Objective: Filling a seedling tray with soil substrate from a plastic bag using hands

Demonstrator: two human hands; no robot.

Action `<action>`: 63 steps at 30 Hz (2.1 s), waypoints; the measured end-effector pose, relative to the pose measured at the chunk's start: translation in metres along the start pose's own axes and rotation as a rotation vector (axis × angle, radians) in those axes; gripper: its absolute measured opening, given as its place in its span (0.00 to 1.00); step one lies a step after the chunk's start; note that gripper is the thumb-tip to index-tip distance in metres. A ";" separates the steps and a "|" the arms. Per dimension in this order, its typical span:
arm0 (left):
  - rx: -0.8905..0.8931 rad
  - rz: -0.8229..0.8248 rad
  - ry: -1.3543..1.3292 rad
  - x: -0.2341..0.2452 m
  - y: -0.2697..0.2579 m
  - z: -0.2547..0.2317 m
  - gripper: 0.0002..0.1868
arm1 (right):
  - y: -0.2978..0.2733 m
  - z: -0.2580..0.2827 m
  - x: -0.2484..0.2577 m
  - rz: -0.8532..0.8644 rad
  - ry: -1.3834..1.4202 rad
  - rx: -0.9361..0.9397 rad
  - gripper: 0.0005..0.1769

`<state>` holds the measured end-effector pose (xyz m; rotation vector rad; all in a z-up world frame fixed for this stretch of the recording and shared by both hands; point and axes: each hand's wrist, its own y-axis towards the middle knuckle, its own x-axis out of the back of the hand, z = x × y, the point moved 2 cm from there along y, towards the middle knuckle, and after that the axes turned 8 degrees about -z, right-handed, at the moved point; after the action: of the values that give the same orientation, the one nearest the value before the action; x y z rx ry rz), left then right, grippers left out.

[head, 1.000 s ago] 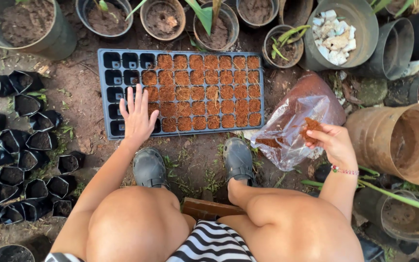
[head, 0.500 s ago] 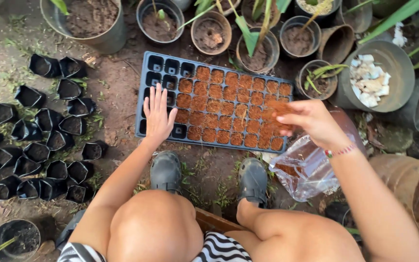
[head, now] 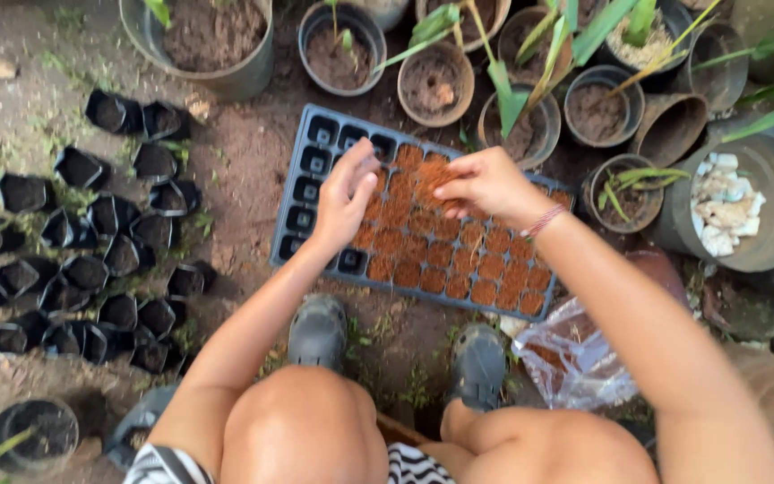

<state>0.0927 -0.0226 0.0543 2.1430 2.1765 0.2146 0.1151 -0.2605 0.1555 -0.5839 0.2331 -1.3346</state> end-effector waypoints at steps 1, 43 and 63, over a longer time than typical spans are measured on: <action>-0.003 0.002 0.000 -0.003 0.007 -0.002 0.25 | 0.007 -0.001 -0.004 -0.002 0.001 0.003 0.17; 0.011 0.125 0.861 -0.011 0.066 0.047 0.09 | 0.123 -0.104 -0.058 -0.139 0.500 -0.089 0.24; -0.599 0.374 1.102 -0.024 0.038 0.075 0.29 | 0.047 -0.083 -0.053 0.104 -0.610 0.539 0.15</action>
<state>0.1423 -0.0430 -0.0153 2.1977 1.5421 2.1538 0.1023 -0.2264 0.0532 -0.4815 -0.5728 -1.0029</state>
